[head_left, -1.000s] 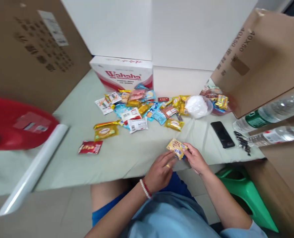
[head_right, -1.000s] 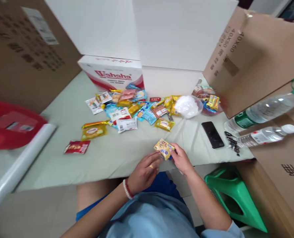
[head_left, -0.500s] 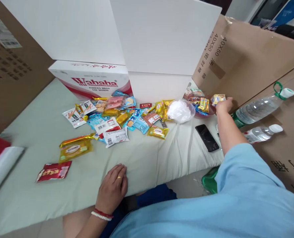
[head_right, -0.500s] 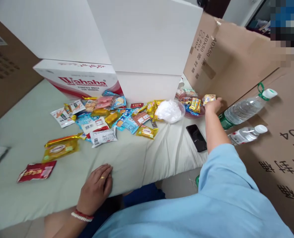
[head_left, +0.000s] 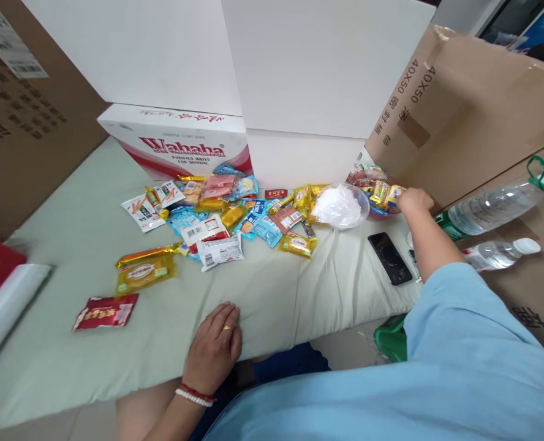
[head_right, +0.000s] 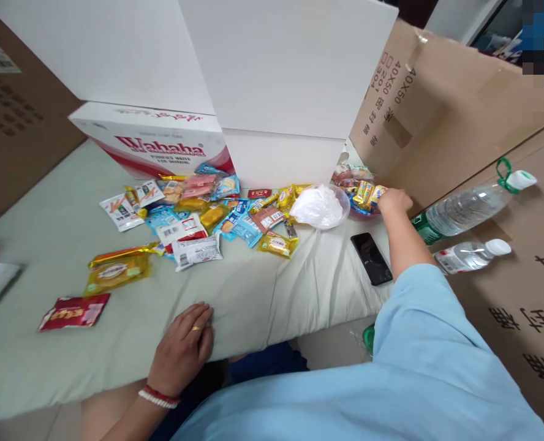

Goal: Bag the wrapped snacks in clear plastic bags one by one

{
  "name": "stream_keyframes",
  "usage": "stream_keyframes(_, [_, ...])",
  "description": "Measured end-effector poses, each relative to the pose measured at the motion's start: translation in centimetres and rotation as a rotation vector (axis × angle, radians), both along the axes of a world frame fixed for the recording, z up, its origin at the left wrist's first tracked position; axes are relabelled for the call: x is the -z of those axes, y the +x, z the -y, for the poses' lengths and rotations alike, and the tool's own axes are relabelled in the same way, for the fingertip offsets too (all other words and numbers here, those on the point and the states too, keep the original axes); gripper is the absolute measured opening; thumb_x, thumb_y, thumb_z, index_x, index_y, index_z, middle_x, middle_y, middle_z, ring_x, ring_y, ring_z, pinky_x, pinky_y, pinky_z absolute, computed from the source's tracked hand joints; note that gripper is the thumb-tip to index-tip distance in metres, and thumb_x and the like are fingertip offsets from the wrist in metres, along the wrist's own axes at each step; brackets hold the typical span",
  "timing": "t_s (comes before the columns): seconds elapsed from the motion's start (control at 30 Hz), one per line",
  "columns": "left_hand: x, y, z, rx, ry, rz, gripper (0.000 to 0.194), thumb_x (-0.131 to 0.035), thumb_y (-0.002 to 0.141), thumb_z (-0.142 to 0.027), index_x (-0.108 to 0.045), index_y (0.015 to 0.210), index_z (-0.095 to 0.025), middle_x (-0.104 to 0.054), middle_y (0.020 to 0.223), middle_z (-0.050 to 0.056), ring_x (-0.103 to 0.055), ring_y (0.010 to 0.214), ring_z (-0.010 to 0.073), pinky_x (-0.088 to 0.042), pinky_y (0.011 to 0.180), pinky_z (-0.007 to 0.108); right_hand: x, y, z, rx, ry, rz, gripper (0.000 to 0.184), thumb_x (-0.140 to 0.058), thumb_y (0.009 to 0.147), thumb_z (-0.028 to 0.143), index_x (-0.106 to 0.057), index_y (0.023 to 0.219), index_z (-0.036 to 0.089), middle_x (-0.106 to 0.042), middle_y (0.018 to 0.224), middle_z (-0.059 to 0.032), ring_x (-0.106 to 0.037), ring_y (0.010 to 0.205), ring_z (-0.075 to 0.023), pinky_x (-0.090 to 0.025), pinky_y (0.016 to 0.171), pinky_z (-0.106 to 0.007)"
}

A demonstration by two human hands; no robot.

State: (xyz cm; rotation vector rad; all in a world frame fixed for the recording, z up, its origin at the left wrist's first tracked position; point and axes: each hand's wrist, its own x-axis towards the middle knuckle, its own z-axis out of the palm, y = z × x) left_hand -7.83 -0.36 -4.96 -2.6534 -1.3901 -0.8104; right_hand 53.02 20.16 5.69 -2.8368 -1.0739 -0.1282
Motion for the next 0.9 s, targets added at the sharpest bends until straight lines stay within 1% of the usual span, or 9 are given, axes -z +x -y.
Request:
stream_keyframes(0.13, [0.0, 0.0, 0.1, -0.003, -0.006, 0.007, 0.036, -0.053, 0.09, -0.011, -0.061, 0.125, -0.019, -0.07, 0.117, 0.013, -0.066, 0.116, 0.0293, -0.056, 0.101, 0.049, -0.6, -1.9, 1.3, 0.129, 0.007, -0.007, 0.035, -0.07, 0.081, 0.019, -0.074, 0.114, 0.005, -0.057, 0.126, -0.0307, -0.058, 0.114, -0.0352, -0.048, 0.09, -0.047])
stream_keyframes(0.27, [0.1, 0.1, 0.2, -0.015, -0.02, 0.014, 0.034, -0.053, 0.091, -0.01, -0.062, 0.122, -0.018, -0.07, 0.118, 0.013, -0.064, 0.118, 0.029, -0.055, 0.102, 0.048, -2.6, -5.2, 2.7, -0.016, 0.213, 0.044, 0.033, -0.063, 0.088, 0.024, -0.072, 0.118, 0.013, -0.058, 0.129, -0.0242, -0.06, 0.106, -0.0304, -0.048, 0.089, -0.044])
stream_keyframes(0.33, [0.2, 0.1, 0.3, -0.02, -0.023, 0.017, 0.033, -0.053, 0.091, -0.01, -0.062, 0.122, -0.018, -0.07, 0.118, 0.012, -0.063, 0.119, 0.0287, -0.055, 0.103, 0.047, -3.9, -7.9, 3.4, -0.219, 0.311, 0.041, 0.031, -0.054, 0.095, 0.025, -0.071, 0.119, 0.016, -0.063, 0.12, -0.0182, -0.062, 0.102, -0.0265, -0.048, 0.09, -0.039])
stream_keyframes(0.47, [0.4, 0.1, 0.4, -0.033, -0.04, 0.017, 0.033, -0.053, 0.091, -0.01, -0.064, 0.121, -0.017, -0.07, 0.119, 0.012, -0.063, 0.119, 0.0289, -0.055, 0.103, 0.047, -5.6, -15.1, 5.1, -0.788, 0.411, -0.014, 0.033, -0.044, 0.102, 0.032, -0.069, 0.12, 0.02, -0.065, 0.118, -0.0132, -0.06, 0.104, -0.0259, -0.048, 0.091, -0.037])
stream_keyframes(0.53, [0.4, 0.2, 0.4, -0.038, -0.059, 0.018, 0.033, -0.053, 0.091, -0.01, -0.065, 0.121, -0.018, -0.069, 0.121, 0.013, -0.063, 0.12, 0.0288, -0.055, 0.104, 0.048, -5.5, -18.1, 5.6, -1.029, 0.291, -0.007, 0.029, -0.054, 0.098, 0.036, -0.07, 0.119, 0.023, -0.065, 0.12, -0.011, -0.057, 0.111, -0.0287, -0.047, 0.093, -0.039])
stream_keyframes(0.6, [0.5, 0.2, 0.5, -0.041, -0.063, 0.019, 0.033, -0.052, 0.091, -0.01, -0.065, 0.121, -0.017, -0.069, 0.121, 0.013, -0.062, 0.121, 0.0287, -0.054, 0.104, 0.048, -4.5, -19.7, 5.5, -1.145, 0.126, 0.03, 0.027, -0.065, 0.092, 0.035, -0.073, 0.115, 0.024, -0.065, 0.118, -0.0108, -0.052, 0.116, -0.0316, -0.045, 0.092, -0.04])
stream_keyframes(0.67, [0.5, 0.2, 0.6, -0.043, -0.057, 0.024, 0.032, -0.053, 0.091, -0.009, -0.065, 0.12, -0.016, -0.069, 0.121, 0.014, -0.061, 0.121, 0.0289, -0.054, 0.105, 0.047, -3.3, -19.7, 4.9, -1.096, 0.028, 0.074, 0.022, -0.064, 0.091, 0.029, -0.074, 0.11, 0.023, -0.066, 0.114, -0.0122, -0.05, 0.116, -0.0323, -0.044, 0.089, -0.039])
stream_keyframes(0.77, [0.7, 0.3, 0.7, -0.043, -0.056, 0.042, 0.032, -0.052, 0.092, -0.009, -0.066, 0.12, -0.015, -0.069, 0.121, 0.014, -0.061, 0.122, 0.0286, -0.053, 0.106, 0.047, -2.5, -17.7, 3.9, -0.842, 0.035, 0.081, 0.024, -0.056, 0.091, 0.016, -0.075, 0.105, 0.018, -0.069, 0.108, -0.0132, -0.053, 0.108, -0.0292, -0.042, 0.086, -0.036])
stream_keyframes(0.9, [0.8, 0.3, 0.7, -0.045, -0.049, 0.048, 0.031, -0.052, 0.092, -0.009, -0.067, 0.119, -0.014, -0.069, 0.12, 0.015, -0.06, 0.122, 0.0292, -0.053, 0.105, 0.047, -3.9, -15.1, 4.4, -0.558, 0.122, 0.058, 0.028, -0.056, 0.089, 0.014, -0.074, 0.11, 0.015, -0.068, 0.108, -0.0145, -0.055, 0.097, -0.0263, -0.039, 0.084, -0.036])
